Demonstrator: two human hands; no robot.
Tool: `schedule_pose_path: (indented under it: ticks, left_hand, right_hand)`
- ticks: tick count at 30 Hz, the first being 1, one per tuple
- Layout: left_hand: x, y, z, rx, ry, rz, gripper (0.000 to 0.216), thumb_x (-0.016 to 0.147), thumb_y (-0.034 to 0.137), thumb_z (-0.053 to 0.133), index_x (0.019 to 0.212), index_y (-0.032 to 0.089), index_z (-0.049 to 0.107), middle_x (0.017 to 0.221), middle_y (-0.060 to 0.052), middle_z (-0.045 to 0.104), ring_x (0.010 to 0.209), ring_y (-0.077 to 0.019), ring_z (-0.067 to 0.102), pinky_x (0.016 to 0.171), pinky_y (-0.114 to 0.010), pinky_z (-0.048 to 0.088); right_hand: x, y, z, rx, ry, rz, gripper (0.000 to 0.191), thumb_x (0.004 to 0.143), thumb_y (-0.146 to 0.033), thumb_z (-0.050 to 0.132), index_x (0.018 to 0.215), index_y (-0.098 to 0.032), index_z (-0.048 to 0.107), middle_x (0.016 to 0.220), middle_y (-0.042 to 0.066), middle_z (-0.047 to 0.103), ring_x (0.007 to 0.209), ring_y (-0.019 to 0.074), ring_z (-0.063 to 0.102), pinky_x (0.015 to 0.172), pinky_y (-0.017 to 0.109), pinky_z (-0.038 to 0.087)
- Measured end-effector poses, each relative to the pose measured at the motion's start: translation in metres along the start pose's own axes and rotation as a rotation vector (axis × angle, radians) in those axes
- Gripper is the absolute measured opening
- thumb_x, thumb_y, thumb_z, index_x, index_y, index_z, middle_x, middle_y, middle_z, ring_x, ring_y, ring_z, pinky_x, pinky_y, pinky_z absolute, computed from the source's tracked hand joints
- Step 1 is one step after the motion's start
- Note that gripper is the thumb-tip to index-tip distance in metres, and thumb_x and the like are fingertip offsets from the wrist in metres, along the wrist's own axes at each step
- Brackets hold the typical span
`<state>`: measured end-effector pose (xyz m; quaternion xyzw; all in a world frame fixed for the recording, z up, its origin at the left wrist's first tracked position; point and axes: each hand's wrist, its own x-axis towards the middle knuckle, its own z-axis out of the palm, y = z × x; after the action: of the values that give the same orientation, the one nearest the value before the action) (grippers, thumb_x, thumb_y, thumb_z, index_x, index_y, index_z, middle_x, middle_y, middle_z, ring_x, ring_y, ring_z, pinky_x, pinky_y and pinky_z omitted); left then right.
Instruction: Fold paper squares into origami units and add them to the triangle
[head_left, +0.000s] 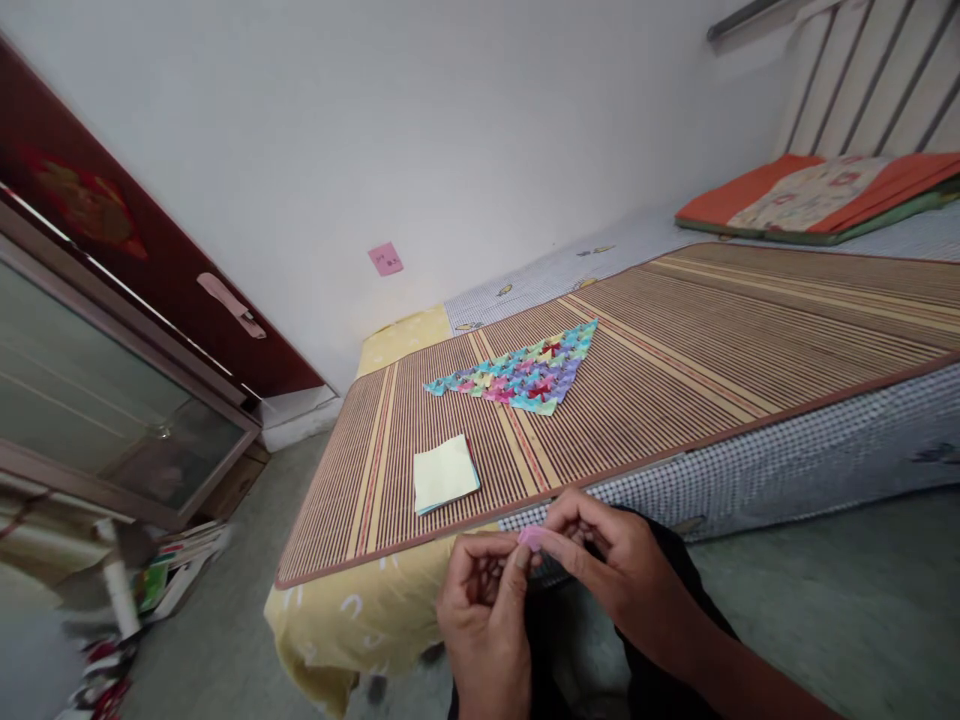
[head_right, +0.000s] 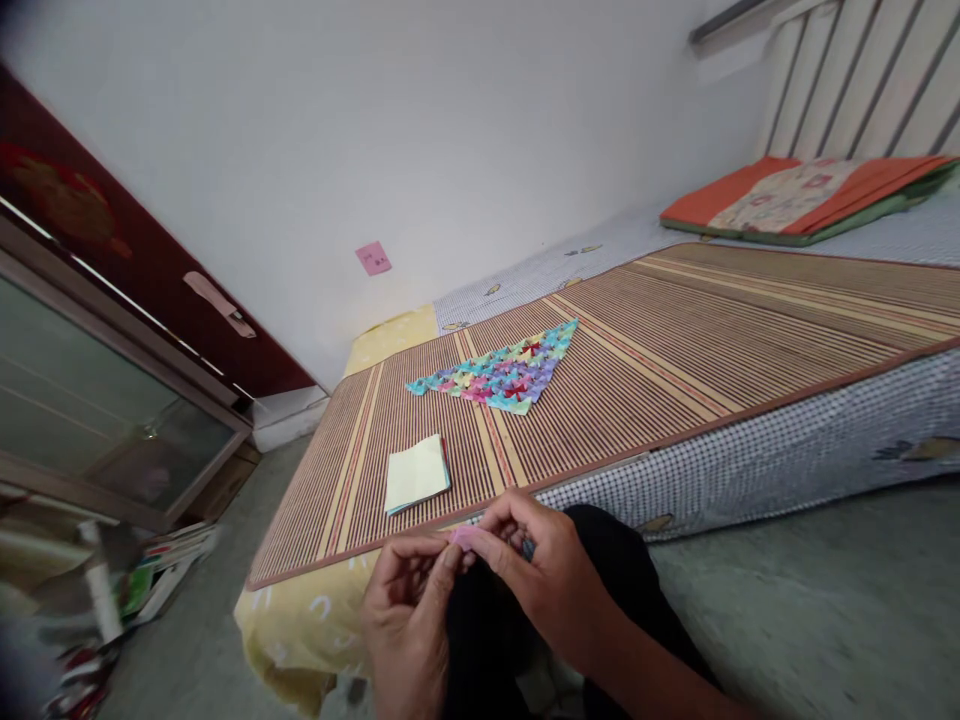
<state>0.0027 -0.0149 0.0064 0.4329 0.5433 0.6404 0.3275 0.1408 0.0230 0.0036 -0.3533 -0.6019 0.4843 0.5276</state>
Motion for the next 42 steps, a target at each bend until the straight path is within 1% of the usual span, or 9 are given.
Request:
schedule_pose_path:
  ticks: [4,8,13,19,23,29,34,37,42]
  left_hand:
    - [0.005,0.003,-0.003,0.018,-0.126,-0.111,0.027,0.083,0.039,0.078,0.099,0.018,0.071,0.074,-0.002,0.072,0.068,-0.0142,0.067,0.066,-0.022,0.053]
    - [0.006,0.007,-0.006,0.061,-0.272,-0.128,0.03,0.09,0.043,0.07,0.076,0.016,0.069,0.063,0.0,0.064,0.059,-0.0116,0.058,0.06,-0.021,0.047]
    - [-0.001,0.004,-0.005,0.19,-0.179,-0.004,0.032,0.091,0.044,0.068,0.071,0.018,0.064,0.061,0.002,0.059,0.059,-0.0128,0.055,0.06,-0.023,0.044]
    - [-0.001,-0.007,-0.005,0.298,-0.148,0.115,0.036,0.095,0.044,0.061,0.069,0.019,0.061,0.058,0.002,0.055,0.056,-0.0137,0.051,0.057,-0.024,0.039]
    - [0.004,-0.008,-0.008,0.245,-0.157,0.069,0.037,0.095,0.045,0.061,0.069,0.019,0.062,0.062,0.001,0.058,0.06,-0.0146,0.054,0.06,-0.024,0.044]
    - [0.006,0.005,-0.009,0.03,-0.237,-0.058,0.026,0.095,0.044,0.062,0.104,0.02,0.066,0.076,-0.002,0.069,0.067,-0.0145,0.062,0.068,-0.024,0.051]
    - [0.008,0.012,-0.006,-0.028,-0.304,-0.078,0.019,0.09,0.037,0.07,0.09,0.018,0.068,0.083,-0.003,0.068,0.071,-0.0138,0.063,0.071,-0.024,0.052]
    - [0.01,0.015,-0.005,-0.031,-0.271,-0.06,0.018,0.087,0.035,0.074,0.086,0.018,0.07,0.084,-0.003,0.067,0.072,-0.0144,0.062,0.069,-0.023,0.05]
    - [0.007,0.019,-0.004,0.076,-0.25,0.064,0.014,0.09,0.032,0.07,0.084,0.019,0.072,0.093,-0.007,0.069,0.085,-0.0193,0.065,0.073,-0.026,0.05]
  right_hand:
    - [0.001,0.001,-0.003,-0.012,-0.045,0.009,0.028,0.097,-0.038,0.063,0.076,-0.019,0.066,0.069,-0.002,0.064,0.065,0.0136,0.059,0.063,0.024,0.046]
    - [0.002,0.001,-0.006,-0.065,-0.093,-0.031,0.032,0.1,-0.039,0.058,0.075,-0.02,0.062,0.071,-0.002,0.061,0.067,0.0138,0.057,0.065,0.025,0.045]
    - [0.005,-0.003,-0.009,-0.088,-0.238,-0.062,0.029,0.104,-0.034,0.052,0.08,-0.021,0.059,0.072,-0.003,0.061,0.067,0.0128,0.058,0.065,0.024,0.045]
    - [0.007,0.006,-0.002,-0.253,-0.142,-0.22,0.028,0.104,-0.027,0.049,0.077,-0.021,0.053,0.072,-0.003,0.057,0.066,0.0131,0.057,0.064,0.025,0.043]
    - [0.009,0.011,-0.001,-0.234,-0.129,-0.211,0.028,0.103,-0.026,0.051,0.076,-0.021,0.056,0.069,-0.003,0.06,0.064,0.0132,0.058,0.063,0.025,0.044]
    - [0.01,0.009,-0.013,-0.236,-0.169,-0.227,0.02,0.103,-0.024,0.053,0.087,-0.02,0.065,0.079,0.0,0.065,0.073,0.0146,0.063,0.07,0.025,0.049]
    - [0.007,0.007,-0.023,-0.279,-0.215,-0.311,0.013,0.102,-0.019,0.052,0.098,-0.021,0.065,0.089,0.002,0.068,0.082,0.0159,0.065,0.075,0.026,0.052]
    - [0.007,0.003,-0.031,-0.292,-0.269,-0.344,0.016,0.1,-0.017,0.056,0.112,-0.022,0.064,0.104,0.005,0.07,0.097,0.018,0.067,0.085,0.028,0.054]
    - [0.008,-0.006,-0.035,-0.341,-0.187,-0.455,0.018,0.099,-0.016,0.058,0.114,-0.024,0.067,0.103,0.005,0.071,0.097,0.0187,0.068,0.087,0.03,0.054]
